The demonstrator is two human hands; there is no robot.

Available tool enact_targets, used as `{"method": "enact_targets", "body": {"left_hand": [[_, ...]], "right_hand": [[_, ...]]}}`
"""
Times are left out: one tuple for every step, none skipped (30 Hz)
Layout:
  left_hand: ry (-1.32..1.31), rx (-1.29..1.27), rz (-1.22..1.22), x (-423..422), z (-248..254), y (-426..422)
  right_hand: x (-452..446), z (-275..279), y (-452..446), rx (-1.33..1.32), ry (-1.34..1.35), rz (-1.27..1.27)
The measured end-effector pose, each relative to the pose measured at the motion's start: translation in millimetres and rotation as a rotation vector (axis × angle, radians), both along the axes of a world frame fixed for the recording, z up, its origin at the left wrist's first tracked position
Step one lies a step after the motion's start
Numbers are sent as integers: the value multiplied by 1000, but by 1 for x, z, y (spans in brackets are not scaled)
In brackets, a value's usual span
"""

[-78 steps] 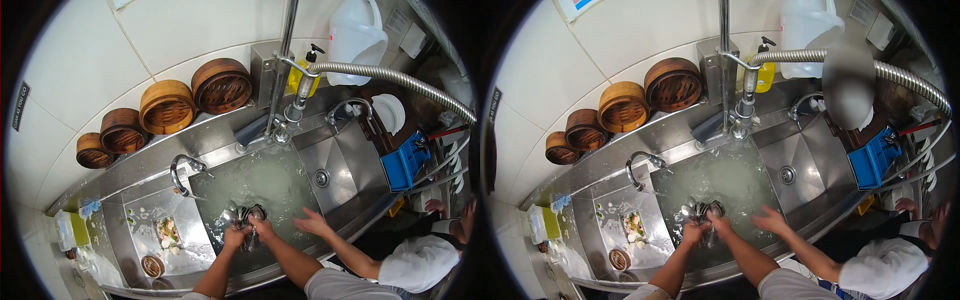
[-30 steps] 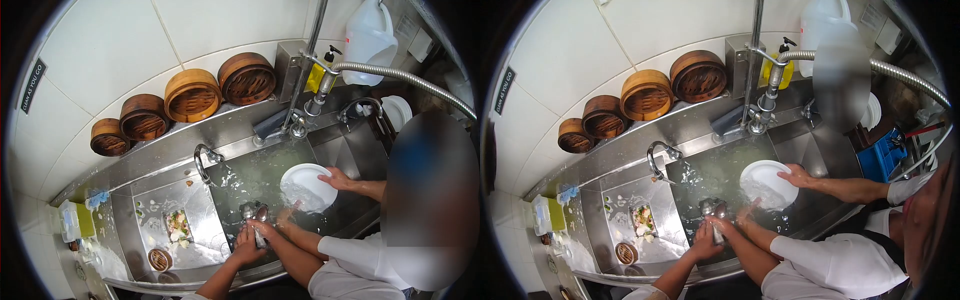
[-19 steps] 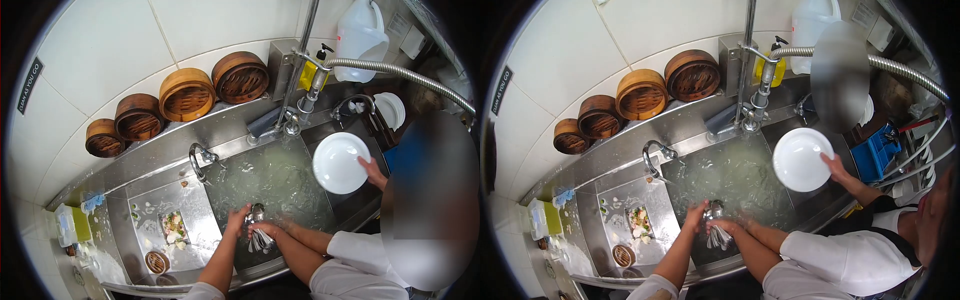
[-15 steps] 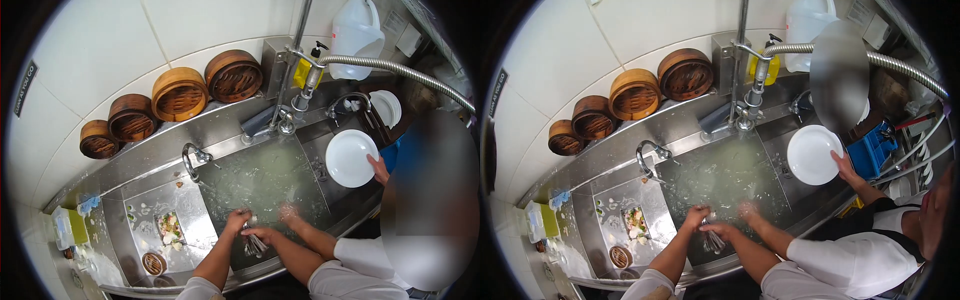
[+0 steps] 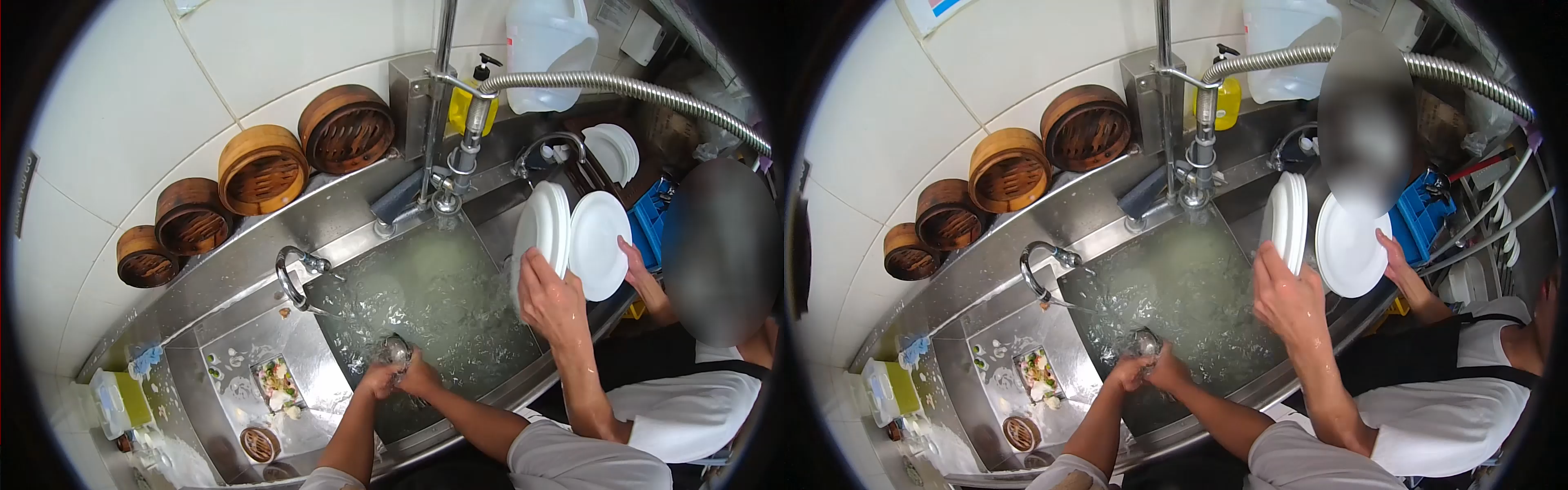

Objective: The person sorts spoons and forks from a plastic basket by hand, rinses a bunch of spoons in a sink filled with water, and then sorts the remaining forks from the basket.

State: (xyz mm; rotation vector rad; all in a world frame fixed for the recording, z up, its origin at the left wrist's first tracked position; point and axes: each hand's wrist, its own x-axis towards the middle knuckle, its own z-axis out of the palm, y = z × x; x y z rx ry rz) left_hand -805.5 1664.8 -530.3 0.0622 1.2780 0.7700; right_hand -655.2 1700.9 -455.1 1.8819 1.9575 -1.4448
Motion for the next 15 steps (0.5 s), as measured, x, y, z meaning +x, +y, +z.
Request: {"method": "enact_targets", "body": {"left_hand": [[-37, 123, 99, 6, 18, 1], [-74, 242, 195, 9, 29, 3], [-74, 239, 190, 11, 29, 3], [0, 246, 253, 14, 27, 3], [70, 257, 312, 19, 25, 6], [60, 259, 302, 22, 24, 5], [11, 238, 368, 24, 24, 4], [-38, 214, 434, 25, 23, 3], [-126, 207, 443, 23, 22, 3], [-129, 209, 431, 26, 27, 6], [-42, 208, 332, 29, 35, 12], [43, 206, 230, 32, 42, 16], [289, 328, -80, 28, 13, 11], [566, 447, -356, 23, -16, 6], [372, 242, -170, 28, -24, 7]], "right_hand": [[-4, 3, 5, -30, -57, -65], [-2, -13, 7, -28, -53, -67], [6, -50, 4, 2, 252, -62], [9, -52, 5, 34, 554, -58], [13, -54, 8, 39, 548, -67], [18, -55, 13, -344, 539, -128], [23, -55, 20, -723, 521, -186], [28, -54, 22, -715, 518, -196], [31, -53, 20, -690, 603, -185], [33, -57, 18, -661, 691, -172], [34, -71, 17, -651, 698, -185], [36, -93, 14, -697, 681, -156], [38, -104, 8, -744, 663, -130], [35, -97, -1, -735, 669, -147], [26, -84, -5, -550, 454, -187]]}}
